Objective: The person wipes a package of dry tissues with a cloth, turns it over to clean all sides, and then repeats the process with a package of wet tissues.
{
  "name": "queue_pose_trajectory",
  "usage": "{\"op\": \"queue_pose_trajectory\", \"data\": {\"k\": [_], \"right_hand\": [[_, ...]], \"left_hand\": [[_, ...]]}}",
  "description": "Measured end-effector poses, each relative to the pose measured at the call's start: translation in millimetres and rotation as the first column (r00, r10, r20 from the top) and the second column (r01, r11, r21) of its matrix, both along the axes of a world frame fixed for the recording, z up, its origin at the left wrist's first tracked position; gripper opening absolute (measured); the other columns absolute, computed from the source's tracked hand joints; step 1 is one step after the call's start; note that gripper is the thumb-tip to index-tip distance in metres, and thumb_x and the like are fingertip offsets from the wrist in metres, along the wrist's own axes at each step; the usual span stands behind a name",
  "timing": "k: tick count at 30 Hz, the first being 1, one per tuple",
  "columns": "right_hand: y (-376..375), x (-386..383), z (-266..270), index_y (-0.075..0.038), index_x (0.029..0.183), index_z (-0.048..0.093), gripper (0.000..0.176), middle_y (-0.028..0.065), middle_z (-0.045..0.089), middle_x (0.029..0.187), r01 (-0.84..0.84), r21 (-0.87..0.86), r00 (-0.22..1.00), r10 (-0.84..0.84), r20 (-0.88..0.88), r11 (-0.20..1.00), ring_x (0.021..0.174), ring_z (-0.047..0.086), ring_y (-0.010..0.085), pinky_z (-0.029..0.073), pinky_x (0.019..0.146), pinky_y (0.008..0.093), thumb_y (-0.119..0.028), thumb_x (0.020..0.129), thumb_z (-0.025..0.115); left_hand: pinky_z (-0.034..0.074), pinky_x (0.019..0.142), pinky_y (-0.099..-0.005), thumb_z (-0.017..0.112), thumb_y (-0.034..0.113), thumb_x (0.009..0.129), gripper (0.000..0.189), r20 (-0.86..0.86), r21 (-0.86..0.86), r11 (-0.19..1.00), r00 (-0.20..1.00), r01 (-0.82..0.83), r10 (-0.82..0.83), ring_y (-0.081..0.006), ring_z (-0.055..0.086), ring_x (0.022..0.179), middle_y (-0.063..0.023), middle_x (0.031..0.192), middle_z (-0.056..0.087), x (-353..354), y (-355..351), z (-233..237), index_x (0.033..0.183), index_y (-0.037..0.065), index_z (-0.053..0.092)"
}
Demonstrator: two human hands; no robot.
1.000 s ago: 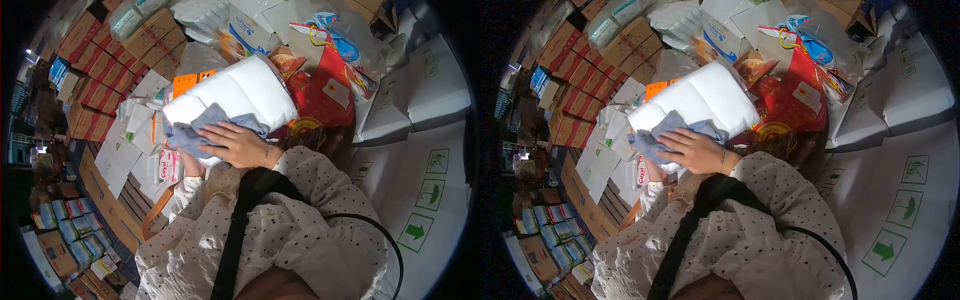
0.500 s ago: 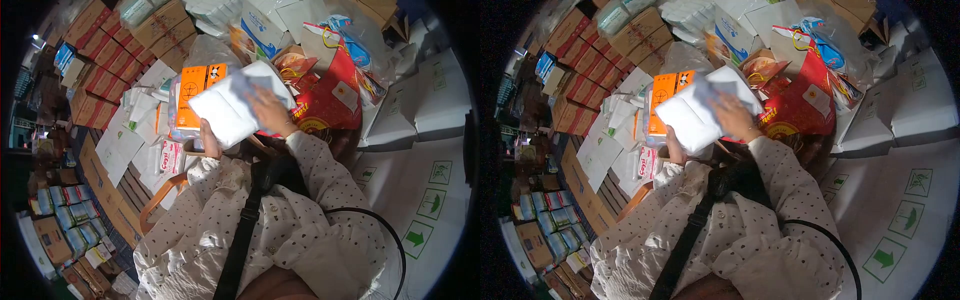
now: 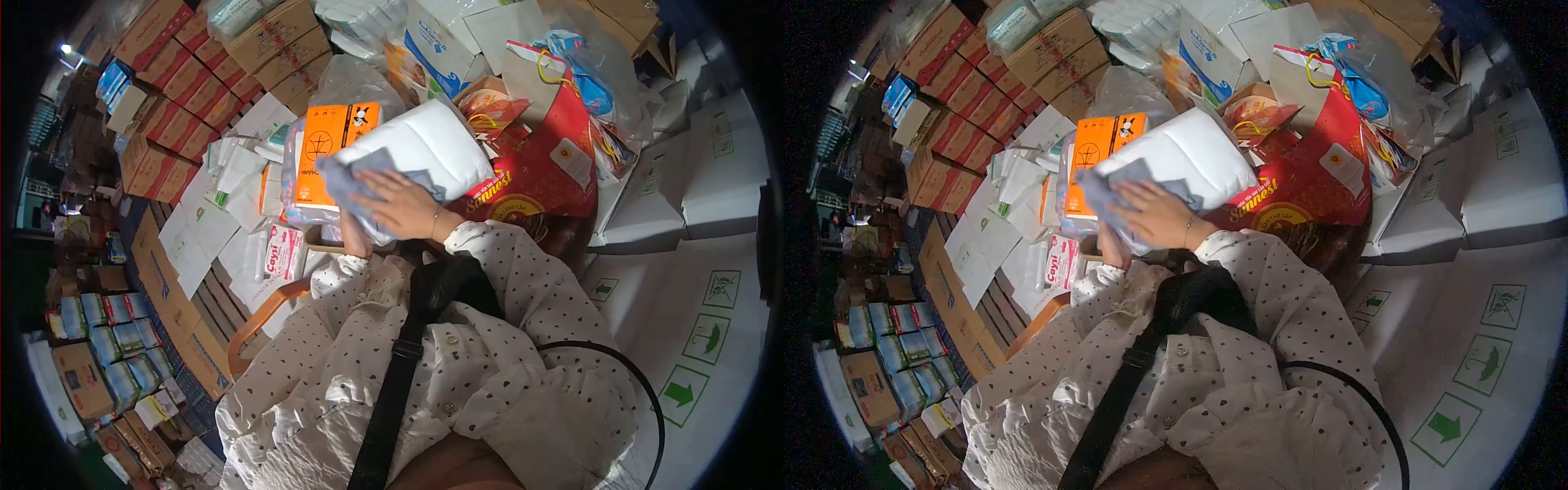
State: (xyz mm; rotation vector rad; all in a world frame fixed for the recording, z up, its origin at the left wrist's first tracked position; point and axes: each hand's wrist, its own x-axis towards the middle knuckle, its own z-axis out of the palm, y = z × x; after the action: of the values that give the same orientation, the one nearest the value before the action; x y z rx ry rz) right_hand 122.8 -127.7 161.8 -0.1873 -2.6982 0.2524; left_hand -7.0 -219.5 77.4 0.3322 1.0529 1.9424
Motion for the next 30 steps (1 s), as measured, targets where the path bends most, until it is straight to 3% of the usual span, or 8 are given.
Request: {"op": "queue_pose_trajectory", "data": {"k": [4,10,16,20,22,24,26,30], "right_hand": [[14.0,7.7,-3.9,-0.022,0.144,0.044,0.05,0.0129,0.036,0.152,-0.056,-0.022,0.998,0.057,0.037,0.998,0.141,0.034,0.0289,0.023,0.117,0.0474,-0.032,0.095,0.049],[91.4,40.9,-21.6,-0.021,0.146,0.041,0.053,0.0179,0.04,0.148,0.561,-0.018,0.825,-0.561,-0.066,0.828,0.138,0.035,0.0341,0.024,0.114,0.051,-0.034,0.095,0.046],[141.8,37.3,-33.5,-0.018,0.145,0.042,0.054,0.0249,0.035,0.149,0.719,-0.193,0.667,-0.741,-0.077,0.668,0.14,0.031,0.0385,0.023,0.115,0.0512,-0.036,0.094,0.047],[95.2,-2.8,-14.9,-0.017,0.137,0.051,0.051,0.0235,0.044,0.143,0.528,-0.032,0.839,-0.527,-0.135,0.849,0.131,0.042,0.0407,0.034,0.108,0.0499,-0.035,0.09,0.057],[57.6,-16.0,-7.5,-0.016,0.14,0.047,0.055,0.0234,0.042,0.144,0.306,-0.045,0.94,-0.309,-0.146,0.951,0.133,0.041,0.0389,0.031,0.11,0.0497,-0.035,0.09,0.057],[22.1,-17.6,8.1,-0.014,0.142,0.045,0.056,0.0222,0.04,0.146,0.129,-0.021,0.991,-0.13,-0.027,0.991,0.136,0.038,0.0369,0.029,0.113,0.0484,-0.034,0.091,0.057],[11.2,-5.4,10.7,-0.016,0.144,0.042,0.058,0.0206,0.037,0.148,-0.122,-0.065,0.992,0.124,0.024,0.99,0.138,0.036,0.0359,0.028,0.114,0.049,-0.031,0.091,0.057],[32.2,36.5,19.4,-0.017,0.146,0.04,0.059,0.0195,0.034,0.151,-0.203,-0.118,0.969,0.217,0.12,0.972,0.139,0.034,0.0353,0.027,0.114,0.0495,-0.026,0.09,0.057]], "left_hand": [[0.034,0.111,-0.0379,0.034,0.044,0.105,0.06,0.037,0.002,1.0,0.999,-0.012,0.012,-0.0256,0.041,0.133,-0.0127,0.144,0.043,5.8,-1.2,10.6,0.146,0.001,0.031],[0.034,0.111,-0.0369,0.031,0.052,0.103,0.07,-0.003,-0.086,0.996,0.999,-0.037,0.037,-0.0275,0.042,0.133,-0.0159,0.147,0.039,6.6,10.1,5.0,0.147,-0.002,0.027],[0.03,0.113,-0.0353,0.032,0.053,0.103,0.072,0.023,-0.126,0.992,0.999,0.025,-0.022,-0.0266,0.039,0.135,-0.0157,0.15,0.036,12.5,10.4,42.2,0.149,-0.002,0.023],[0.027,0.115,-0.0344,0.029,0.052,0.103,0.072,0.04,-0.136,0.988,0.996,0.08,-0.075,-0.0258,0.035,0.138,-0.0146,0.153,0.031,5.6,10.6,35.7,0.15,-0.001,0.02],[0.027,0.115,-0.0346,0.028,0.053,0.103,0.072,0.014,-0.071,0.995,0.997,0.075,-0.074,-0.0255,0.033,0.14,-0.014,0.154,0.029,4.5,10.1,39.1,0.15,-0.001,0.02],[0.03,0.113,-0.0372,0.024,0.056,0.103,0.071,-0.119,0.049,0.999,0.993,0.022,-0.016,-0.0257,0.039,0.135,-0.0128,0.15,0.037,-1.5,12.7,14.8,0.151,0.003,0.022],[0.03,0.114,-0.0376,0.023,0.056,0.103,0.071,-0.029,-0.005,0.999,0.999,0.038,-0.038,-0.0258,0.039,0.135,-0.013,0.15,0.036,-0.1,3.1,23.3,0.15,0.004,0.022],[0.021,0.117,-0.0366,0.026,0.053,0.103,0.071,0.07,-0.018,0.997,0.995,0.069,-0.068,-0.0261,0.028,0.142,-0.0137,0.155,0.027,1.3,5.2,36.3,0.151,0.001,0.018]]}}
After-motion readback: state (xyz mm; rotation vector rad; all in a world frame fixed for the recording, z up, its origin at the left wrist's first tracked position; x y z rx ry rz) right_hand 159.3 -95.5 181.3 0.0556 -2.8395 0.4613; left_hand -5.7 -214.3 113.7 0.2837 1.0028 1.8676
